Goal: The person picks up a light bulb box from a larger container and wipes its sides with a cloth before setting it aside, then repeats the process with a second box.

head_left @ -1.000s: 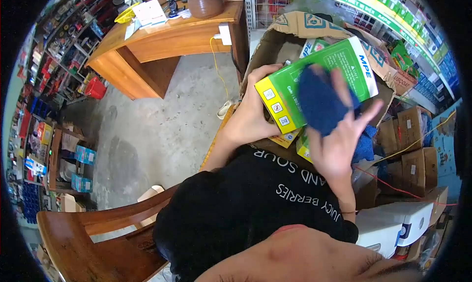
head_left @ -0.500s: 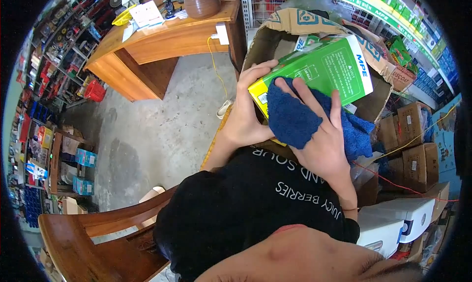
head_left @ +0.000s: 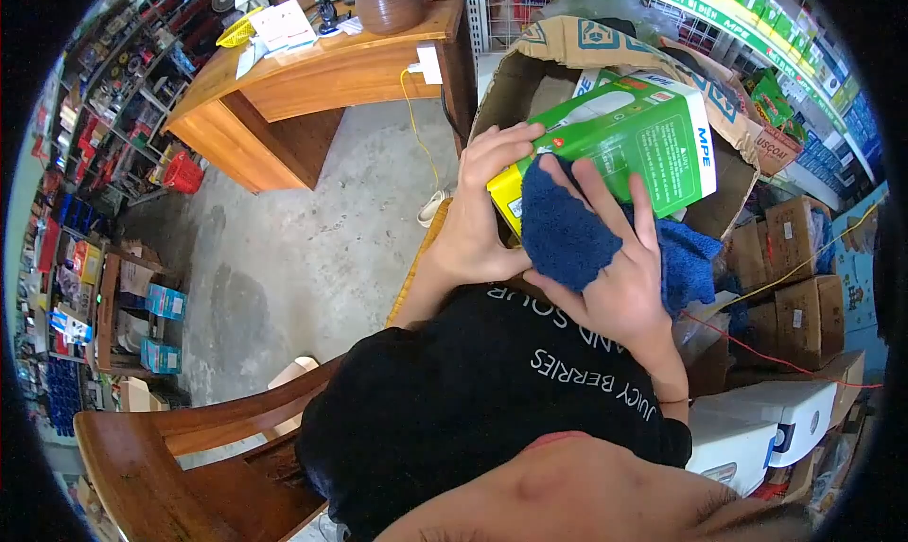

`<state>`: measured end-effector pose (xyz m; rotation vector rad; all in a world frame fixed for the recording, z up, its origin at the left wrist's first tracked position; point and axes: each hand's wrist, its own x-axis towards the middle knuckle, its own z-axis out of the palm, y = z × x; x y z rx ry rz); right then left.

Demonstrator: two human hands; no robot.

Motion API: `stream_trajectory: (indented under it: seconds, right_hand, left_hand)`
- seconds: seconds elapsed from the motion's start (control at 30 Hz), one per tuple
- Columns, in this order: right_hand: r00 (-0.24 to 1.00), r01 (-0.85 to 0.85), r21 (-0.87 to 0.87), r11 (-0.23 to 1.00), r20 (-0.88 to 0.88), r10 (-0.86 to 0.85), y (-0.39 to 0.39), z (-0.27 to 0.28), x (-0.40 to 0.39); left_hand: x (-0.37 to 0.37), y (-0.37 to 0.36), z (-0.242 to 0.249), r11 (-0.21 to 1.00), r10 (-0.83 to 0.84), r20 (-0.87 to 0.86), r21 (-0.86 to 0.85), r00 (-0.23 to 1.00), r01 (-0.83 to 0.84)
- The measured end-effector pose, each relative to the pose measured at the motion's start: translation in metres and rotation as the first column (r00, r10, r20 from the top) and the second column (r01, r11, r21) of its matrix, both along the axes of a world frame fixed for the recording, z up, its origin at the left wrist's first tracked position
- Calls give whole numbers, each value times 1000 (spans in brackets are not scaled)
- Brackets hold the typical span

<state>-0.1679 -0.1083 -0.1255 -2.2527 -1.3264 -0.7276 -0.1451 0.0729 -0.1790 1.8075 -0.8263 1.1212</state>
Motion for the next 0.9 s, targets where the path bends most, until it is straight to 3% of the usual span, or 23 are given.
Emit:
stream_trajectory:
  seconds: [0.1,0.17,0.23,0.37,0.5,0.53,0.6,0.63,0.7,0.73,0.77,0.83,0.87,0.9]
  right_hand:
    - [992,73,2,997,100,-73,-4,0,7]
    - [967,249,71,966,46,-252,-4,4,7]
    - [940,278,295,914,112,-322,-11,-3,20]
    - [936,273,422,865,91,-339,-15,-10,27]
    - [970,216,592,776,-41,-239,-15,-16,35]
    - [988,156,694,702,-110,-111,-13,-15,36]
    - [960,125,836,534,-238,149,-12,-12,36]
    - [960,125,836,534,-239,149,-12,-10,34]
    - [823,209,920,331,-348,449,-13,-5,28]
    - [740,414,822,391,-554,382,-26,-11,25]
    - [740,414,822,390,-554,382,-26,-11,24]
    - [720,476,854,209,-515,465,-21,-8,21]
    - [721,475,855,209,-514,465,-17,-8,21]
    - [760,367,908,200,-417,498,-13,-7,21]
  left_hand:
    - [2,-1,0,1000,-17,1,14,1000,17]
    - [1,1,1,999,-14,1,31,1000,14]
    - [-1,3,2,999,-12,2,48,1000,12]
    - [-4,6,2,998,-10,49,67,999,7]
    - [-3,10,-3,997,-73,109,1,991,73]
    - [-3,9,-4,997,-71,109,1,991,72]
    - [-7,5,-7,951,-210,43,-224,977,214]
    - [-9,4,-7,951,-210,43,-224,977,214]
    - [-13,1,-3,961,-161,53,-218,986,168]
    - [-13,3,-4,952,-191,25,-239,981,191]
    - [-13,5,-4,941,-221,-1,-263,975,213]
    - [-13,6,-1,962,-170,-20,-222,985,161]
    - [-11,6,-1,968,-152,-26,-208,988,144]
    - [-5,6,-5,959,-196,-16,-211,980,188]
